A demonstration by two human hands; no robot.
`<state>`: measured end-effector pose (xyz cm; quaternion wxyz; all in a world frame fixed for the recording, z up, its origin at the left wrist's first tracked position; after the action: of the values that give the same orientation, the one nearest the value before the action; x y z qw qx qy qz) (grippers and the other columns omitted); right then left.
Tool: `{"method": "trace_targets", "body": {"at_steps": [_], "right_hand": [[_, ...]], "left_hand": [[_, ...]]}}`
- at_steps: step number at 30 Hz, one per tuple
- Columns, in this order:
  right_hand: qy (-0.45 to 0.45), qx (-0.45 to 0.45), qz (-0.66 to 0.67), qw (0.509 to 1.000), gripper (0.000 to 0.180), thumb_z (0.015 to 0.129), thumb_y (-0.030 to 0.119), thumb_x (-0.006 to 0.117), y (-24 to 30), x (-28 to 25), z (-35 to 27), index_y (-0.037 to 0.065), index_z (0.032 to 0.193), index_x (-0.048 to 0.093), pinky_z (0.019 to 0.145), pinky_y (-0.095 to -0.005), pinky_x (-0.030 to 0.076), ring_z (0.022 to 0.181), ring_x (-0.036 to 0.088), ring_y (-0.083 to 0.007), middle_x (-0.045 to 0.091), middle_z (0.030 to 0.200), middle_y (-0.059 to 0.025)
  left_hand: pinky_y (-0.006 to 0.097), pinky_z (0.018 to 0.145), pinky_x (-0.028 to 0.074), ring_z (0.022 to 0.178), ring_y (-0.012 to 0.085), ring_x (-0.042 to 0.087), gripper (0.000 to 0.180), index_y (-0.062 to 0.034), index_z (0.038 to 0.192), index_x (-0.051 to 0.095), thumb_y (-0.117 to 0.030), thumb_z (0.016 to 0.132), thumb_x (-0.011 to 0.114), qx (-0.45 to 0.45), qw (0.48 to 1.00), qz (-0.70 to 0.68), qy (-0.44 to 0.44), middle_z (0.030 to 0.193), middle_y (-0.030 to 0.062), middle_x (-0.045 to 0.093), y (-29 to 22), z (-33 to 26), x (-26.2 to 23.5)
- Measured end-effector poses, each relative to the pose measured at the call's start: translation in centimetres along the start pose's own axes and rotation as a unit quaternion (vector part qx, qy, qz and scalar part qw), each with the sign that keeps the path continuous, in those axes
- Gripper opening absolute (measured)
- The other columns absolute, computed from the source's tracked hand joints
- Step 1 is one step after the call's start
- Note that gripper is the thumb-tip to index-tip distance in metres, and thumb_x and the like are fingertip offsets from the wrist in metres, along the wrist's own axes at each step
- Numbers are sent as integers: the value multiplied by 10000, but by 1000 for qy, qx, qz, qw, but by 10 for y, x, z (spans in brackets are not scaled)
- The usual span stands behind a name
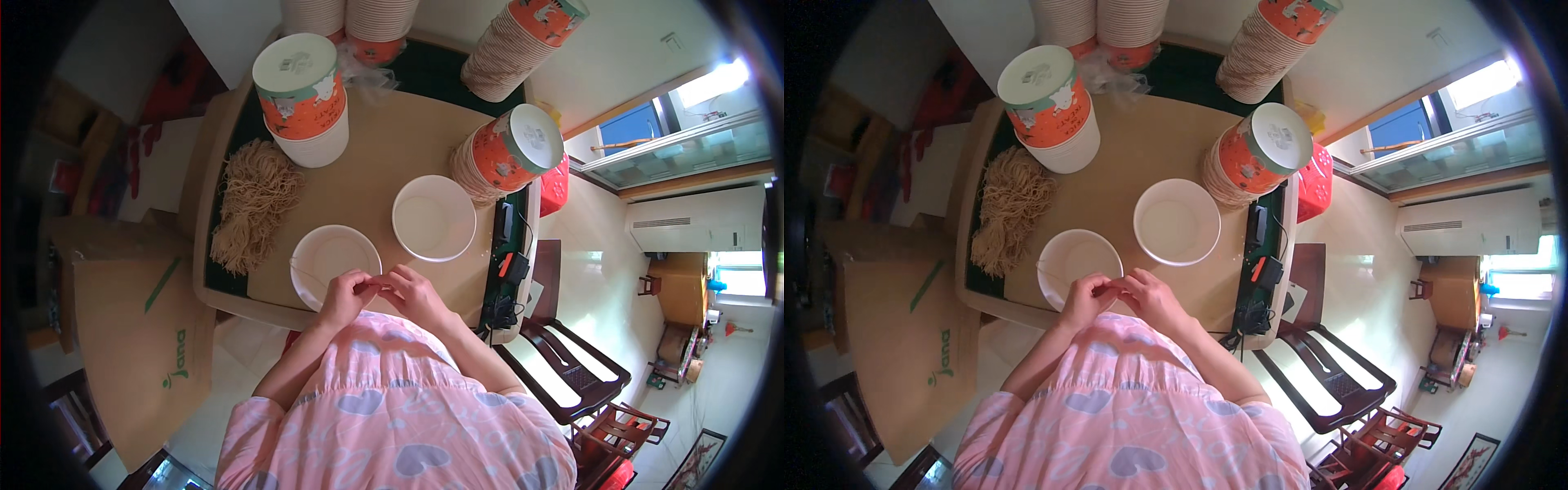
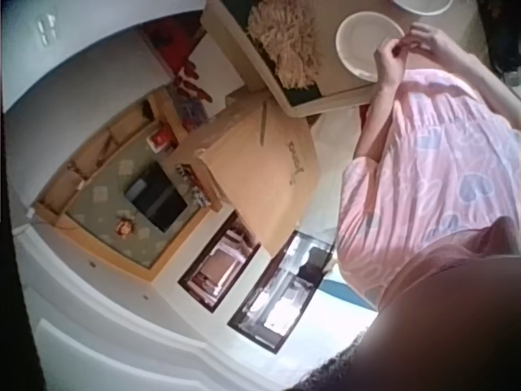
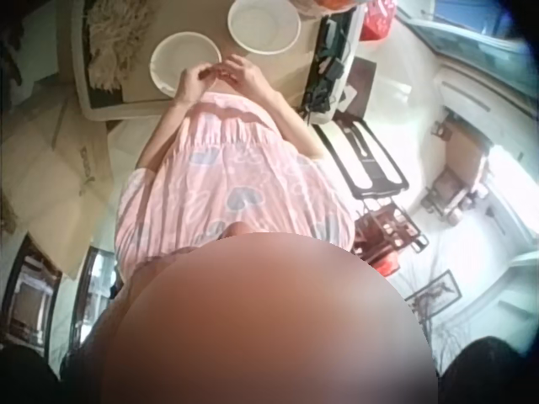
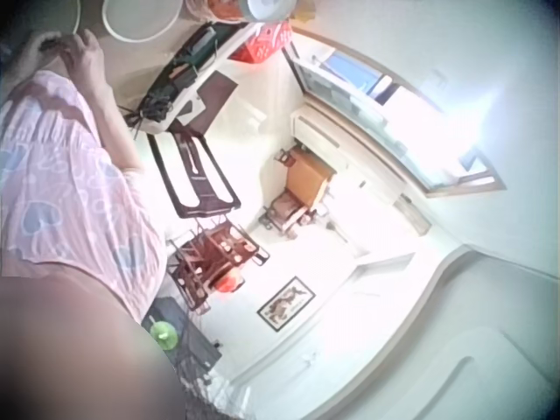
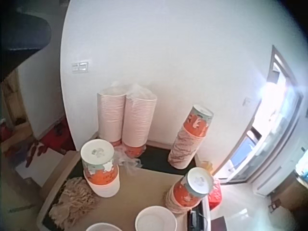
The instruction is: Threading string handles into decorative paper buckets for packaging.
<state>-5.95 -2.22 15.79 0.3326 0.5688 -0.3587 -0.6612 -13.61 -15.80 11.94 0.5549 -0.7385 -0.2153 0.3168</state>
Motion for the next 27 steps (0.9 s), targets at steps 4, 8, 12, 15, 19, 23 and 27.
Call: {"method": "trace_targets", "body": {"at_steps": [4, 8, 12, 15, 19, 23, 27], "right_hand": [[-3, -17, -29, 999, 105, 766, 70, 649, -2, -9, 0, 52, 865, 620, 628, -373, 485, 714, 568, -284, 546, 773, -105], [-15, -37, -41, 998, 92, 775, 90, 649, -1, -13, 0, 27, 760, 585, 585, -383, 463, 669, 557, -285, 536, 720, -103], [2, -13, -73, 997, 143, 781, 108, 646, -3, -16, -2, 12, 726, 556, 568, -394, 448, 658, 547, -295, 528, 701, -111], [9, 7, -78, 997, 166, 817, 101, 611, -9, -11, -7, 2, 717, 523, 567, -411, 435, 656, 533, -329, 522, 719, -136], [-40, 62, -15, 997, 95, 868, 70, 535, -14, -5, -9, 1, 828, 485, 589, -415, 429, 691, 518, -377, 506, 771, -171], [-51, 57, 23, 997, 88, 878, 58, 512, -16, -4, -12, 0, 917, 459, 607, -406, 432, 711, 515, -380, 499, 798, -178], [-58, 59, 41, 996, 82, 868, 51, 528, -15, -4, -14, 7, 910, 473, 613, -403, 438, 706, 527, -364, 506, 786, -167]], "left_hand": [[271, 561, 447, 611, 145, 563, 84, -6, 806, 663, -73, 769, 698, -1, 1000, 17, 10, 711, 72, 586, -9, 0, -4], [268, 555, 445, 600, 155, 560, 70, -7, 785, 659, -62, 765, 699, 19, 999, 29, 11, 709, 73, 586, -12, 1, -2], [270, 547, 443, 589, 154, 556, 71, -4, 785, 658, -56, 762, 700, 30, 999, 36, 8, 704, 77, 581, -19, 0, -1], [272, 539, 439, 576, 152, 552, 67, 0, 783, 656, -52, 764, 695, 26, 999, 27, 11, 696, 76, 577, -18, 1, 1], [242, 526, 410, 574, 85, 504, 90, 26, 765, 634, -40, 776, 693, 30, 999, 15, 2, 678, 40, 557, -22, 2, 0], [237, 526, 407, 577, 81, 502, 89, 25, 764, 629, -39, 780, 689, 24, 999, 21, 2, 671, 39, 552, -21, 3, -1], [234, 525, 406, 575, 76, 498, 72, 14, 770, 633, -31, 774, 689, 29, 999, 8, -13, 663, 36, 549, -14, 2, -1]]}}
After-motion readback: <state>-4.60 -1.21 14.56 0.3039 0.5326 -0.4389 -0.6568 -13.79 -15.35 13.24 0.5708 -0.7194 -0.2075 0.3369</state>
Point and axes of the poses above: each hand's wrist, its own z-axis towards the middle knuckle, its own x-axis out of the palm, y = z × x, the point moved 3 cm from there along z, towards the middle knuckle
